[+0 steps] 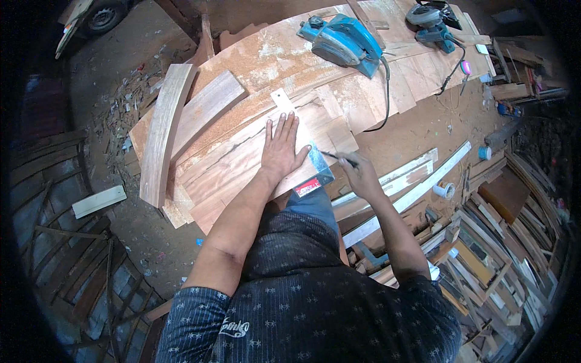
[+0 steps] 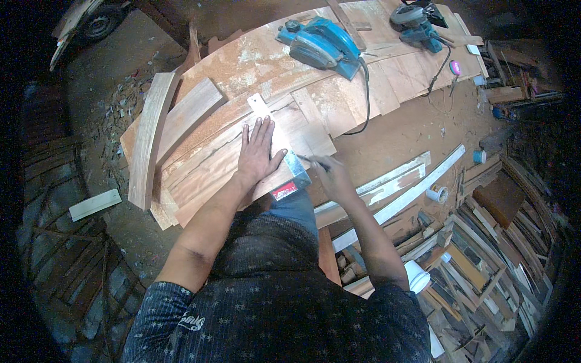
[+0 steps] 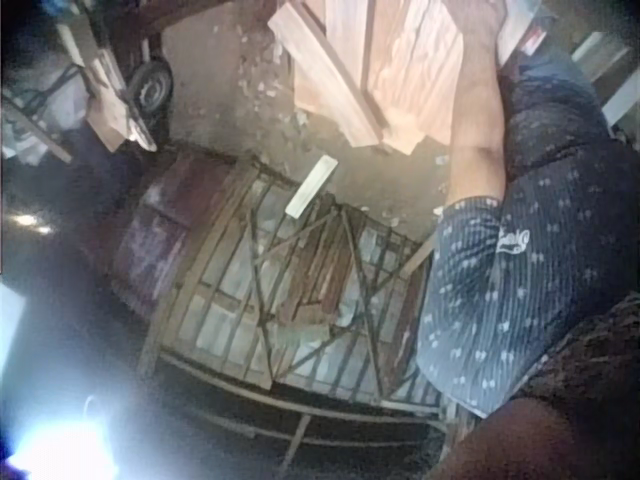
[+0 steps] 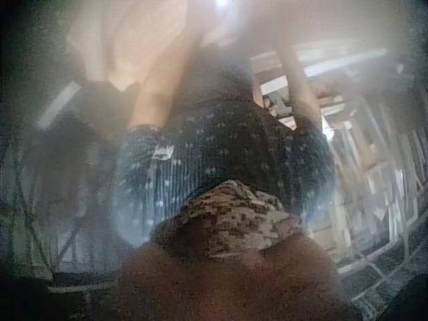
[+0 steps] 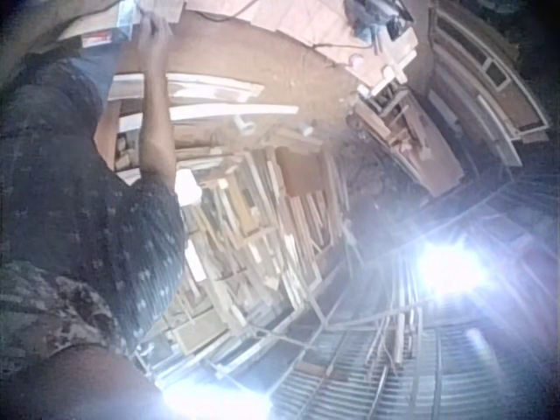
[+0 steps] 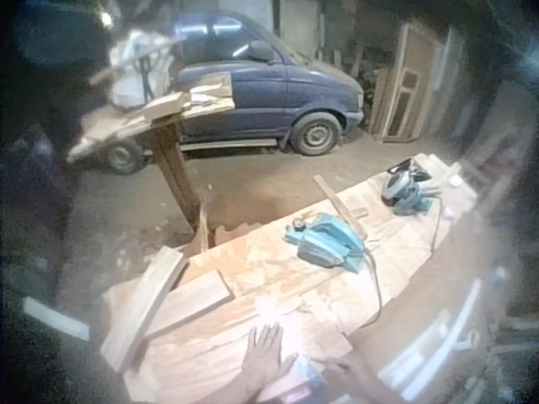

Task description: The person uses a handheld electric planer to smooth the surface of a wooden plank on a workbench. They then use a square ruler and a pencil to measure and mark lines on the plank for cutting.

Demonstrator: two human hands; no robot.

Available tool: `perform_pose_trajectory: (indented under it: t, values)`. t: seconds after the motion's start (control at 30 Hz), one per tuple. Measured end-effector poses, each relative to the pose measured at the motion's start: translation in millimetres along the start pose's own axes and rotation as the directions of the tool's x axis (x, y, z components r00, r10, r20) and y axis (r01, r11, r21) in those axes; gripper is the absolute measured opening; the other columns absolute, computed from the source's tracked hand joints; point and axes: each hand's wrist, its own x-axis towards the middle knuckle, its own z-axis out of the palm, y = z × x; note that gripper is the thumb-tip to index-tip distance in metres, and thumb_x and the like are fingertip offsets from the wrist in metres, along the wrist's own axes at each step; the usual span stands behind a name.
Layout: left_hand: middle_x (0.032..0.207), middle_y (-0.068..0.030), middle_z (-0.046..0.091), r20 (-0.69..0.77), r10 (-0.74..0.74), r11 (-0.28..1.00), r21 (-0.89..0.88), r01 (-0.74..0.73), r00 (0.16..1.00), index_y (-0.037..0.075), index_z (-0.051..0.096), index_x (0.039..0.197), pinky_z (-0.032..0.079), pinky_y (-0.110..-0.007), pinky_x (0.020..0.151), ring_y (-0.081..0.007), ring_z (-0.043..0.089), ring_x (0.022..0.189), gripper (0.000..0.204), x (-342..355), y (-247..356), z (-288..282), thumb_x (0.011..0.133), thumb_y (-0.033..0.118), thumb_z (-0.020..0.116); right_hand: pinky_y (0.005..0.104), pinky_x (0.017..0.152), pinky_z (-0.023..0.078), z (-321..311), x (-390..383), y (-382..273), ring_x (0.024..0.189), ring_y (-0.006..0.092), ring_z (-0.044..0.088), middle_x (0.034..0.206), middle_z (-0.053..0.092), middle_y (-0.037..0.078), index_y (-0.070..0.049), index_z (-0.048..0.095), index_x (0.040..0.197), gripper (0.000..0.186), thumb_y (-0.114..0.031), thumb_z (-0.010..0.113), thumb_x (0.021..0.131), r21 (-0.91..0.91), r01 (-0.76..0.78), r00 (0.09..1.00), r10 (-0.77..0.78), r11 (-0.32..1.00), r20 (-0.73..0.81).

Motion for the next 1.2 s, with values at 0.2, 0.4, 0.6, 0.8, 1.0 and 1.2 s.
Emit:
perform_pose_trajectory:
  t: [0.2,0.4,0.6,0.8,1.0,1.2]
  values:
    - [0.172,-0.0154,0.021,0.007,-0.003,1.000,-0.009,0.003,1.000,0.001,0.027,0.162,0.000,-0.054,0.130,-0.0294,0.013,0.161,0.089,0,0,-2,0.098,0.058,0.051,0.0360,0.080,0.053,-18,-20,-8,0.087,0.0267,0.072,0.092,0.073,0.016,0.005,0.070,0.112,0.027,-0.020,0.062,0.105,-0.081,0.001,0.999,0.004,0.997,0.051]
    - [0.169,-0.0206,0.026,-0.079,0.046,0.998,-0.030,-0.049,0.996,-0.003,0.031,0.159,0.003,-0.056,0.129,-0.0346,0.019,0.159,0.090,1,-3,6,0.096,0.057,0.055,0.0427,0.077,0.053,-12,48,-24,0.082,0.0362,0.072,0.086,0.072,0.022,0.002,0.073,0.095,0.030,-0.025,0.062,0.103,-0.224,0.107,0.987,-0.075,0.969,0.146]
    - [0.169,-0.0206,0.026,-0.088,0.049,0.999,-0.006,-0.050,0.995,-0.003,0.030,0.159,0.002,-0.057,0.129,-0.0345,0.018,0.159,0.091,1,-4,8,0.097,0.059,0.053,0.0470,0.076,0.054,12,146,-49,0.080,0.0396,0.072,0.084,0.073,0.022,0.001,0.073,0.090,0.035,-0.029,0.061,0.102,-0.192,0.188,0.978,-0.166,0.963,0.127]
    - [0.172,-0.0162,0.021,0.023,0.012,0.997,0.072,-0.014,1.000,0.000,0.027,0.162,0.000,-0.055,0.129,-0.0299,0.013,0.161,0.089,3,1,0,0.099,0.060,0.048,0.0436,0.077,0.055,37,217,-59,0.086,0.0362,0.073,0.091,0.073,0.024,0.001,0.075,0.102,0.032,-0.029,0.063,0.101,-0.096,0.197,0.979,-0.201,0.976,-0.042]
    - [0.172,-0.0160,0.021,0.005,0.011,0.998,0.069,-0.012,1.000,0.000,0.026,0.162,-0.001,-0.055,0.129,-0.0302,0.012,0.161,0.090,3,1,3,0.099,0.060,0.048,0.0379,0.081,0.055,39,165,-33,0.092,0.0285,0.075,0.100,0.075,0.022,0.002,0.073,0.115,0.031,-0.024,0.063,0.102,-0.088,0.289,0.955,-0.293,0.953,-0.040]
    - [0.169,-0.0215,0.024,-0.071,0.049,0.999,0.015,-0.048,0.996,-0.004,0.028,0.160,0.001,-0.056,0.129,-0.0355,0.015,0.159,0.091,3,1,10,0.097,0.056,0.055,0.0368,0.082,0.054,0,41,3,0.093,0.0288,0.072,0.103,0.073,0.021,0.004,0.073,0.111,0.028,-0.021,0.062,0.103,-0.090,0.132,0.991,-0.133,0.987,0.004]
